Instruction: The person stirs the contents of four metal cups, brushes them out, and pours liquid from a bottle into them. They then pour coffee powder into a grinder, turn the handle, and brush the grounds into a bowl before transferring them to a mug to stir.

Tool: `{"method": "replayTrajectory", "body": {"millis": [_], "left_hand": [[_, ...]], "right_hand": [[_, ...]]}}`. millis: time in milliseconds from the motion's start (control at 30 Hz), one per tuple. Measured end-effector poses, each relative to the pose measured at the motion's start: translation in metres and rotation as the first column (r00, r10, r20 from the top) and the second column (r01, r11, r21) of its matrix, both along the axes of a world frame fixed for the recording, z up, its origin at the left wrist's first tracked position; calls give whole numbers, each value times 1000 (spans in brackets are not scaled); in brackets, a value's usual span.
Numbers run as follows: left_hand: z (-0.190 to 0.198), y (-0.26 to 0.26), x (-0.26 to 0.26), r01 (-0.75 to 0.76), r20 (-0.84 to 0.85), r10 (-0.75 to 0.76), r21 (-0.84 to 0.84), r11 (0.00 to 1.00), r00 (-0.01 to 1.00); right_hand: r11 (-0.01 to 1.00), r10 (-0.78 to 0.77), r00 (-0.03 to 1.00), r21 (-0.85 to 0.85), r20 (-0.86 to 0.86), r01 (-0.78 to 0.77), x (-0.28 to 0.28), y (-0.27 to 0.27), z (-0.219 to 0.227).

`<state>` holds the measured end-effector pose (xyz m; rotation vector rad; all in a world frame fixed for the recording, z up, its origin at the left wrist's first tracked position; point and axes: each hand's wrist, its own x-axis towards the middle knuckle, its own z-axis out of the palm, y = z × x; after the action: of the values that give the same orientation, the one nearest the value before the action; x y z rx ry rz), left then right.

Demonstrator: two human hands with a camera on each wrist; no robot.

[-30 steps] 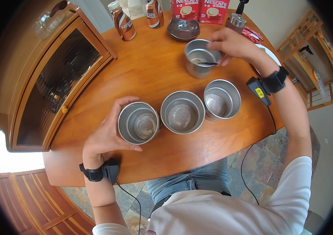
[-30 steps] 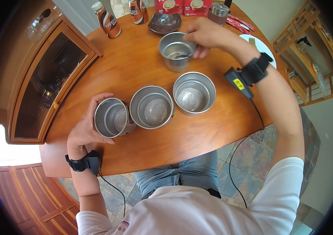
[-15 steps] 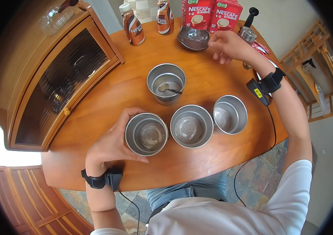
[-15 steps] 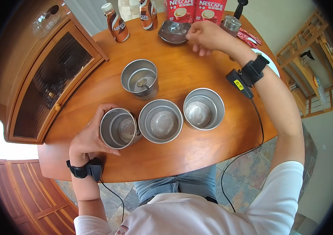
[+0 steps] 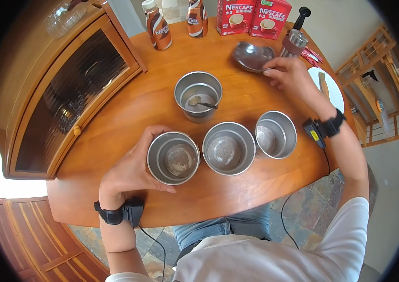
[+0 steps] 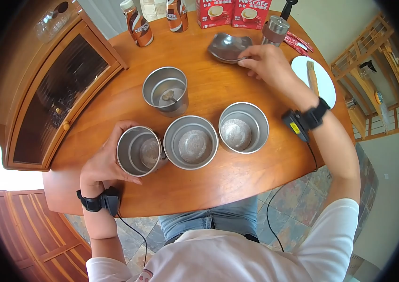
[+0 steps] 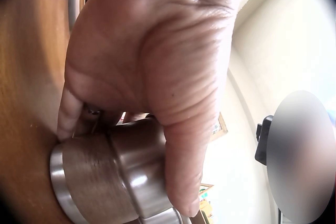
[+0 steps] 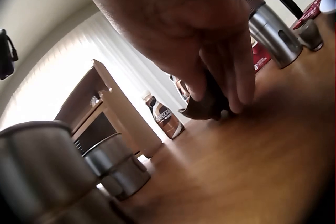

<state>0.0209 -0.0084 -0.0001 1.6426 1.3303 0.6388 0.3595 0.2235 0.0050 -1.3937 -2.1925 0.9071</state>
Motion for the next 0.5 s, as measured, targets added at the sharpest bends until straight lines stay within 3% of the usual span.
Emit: {"method": "replayTrajectory", "body": {"millis": [200, 267, 400, 500], "left_hand": [[-8, 1, -3, 19, 34, -21, 40, 999, 999], [-10, 1, -3, 13, 44, -15, 43, 999, 999], [-12, 1, -3, -3, 66, 0, 53, 999, 998], [-16, 1, -5, -5, 84, 0, 62, 998, 997]], "right_hand": [[949, -285, 935, 76, -211, 307, 64, -99, 9], [900, -356, 909, 182, -218, 396, 92, -132, 2], [851, -406, 911, 394, 72, 348, 129, -207, 6], [884, -332, 930, 396, 159, 248, 141, -249, 7]]}}
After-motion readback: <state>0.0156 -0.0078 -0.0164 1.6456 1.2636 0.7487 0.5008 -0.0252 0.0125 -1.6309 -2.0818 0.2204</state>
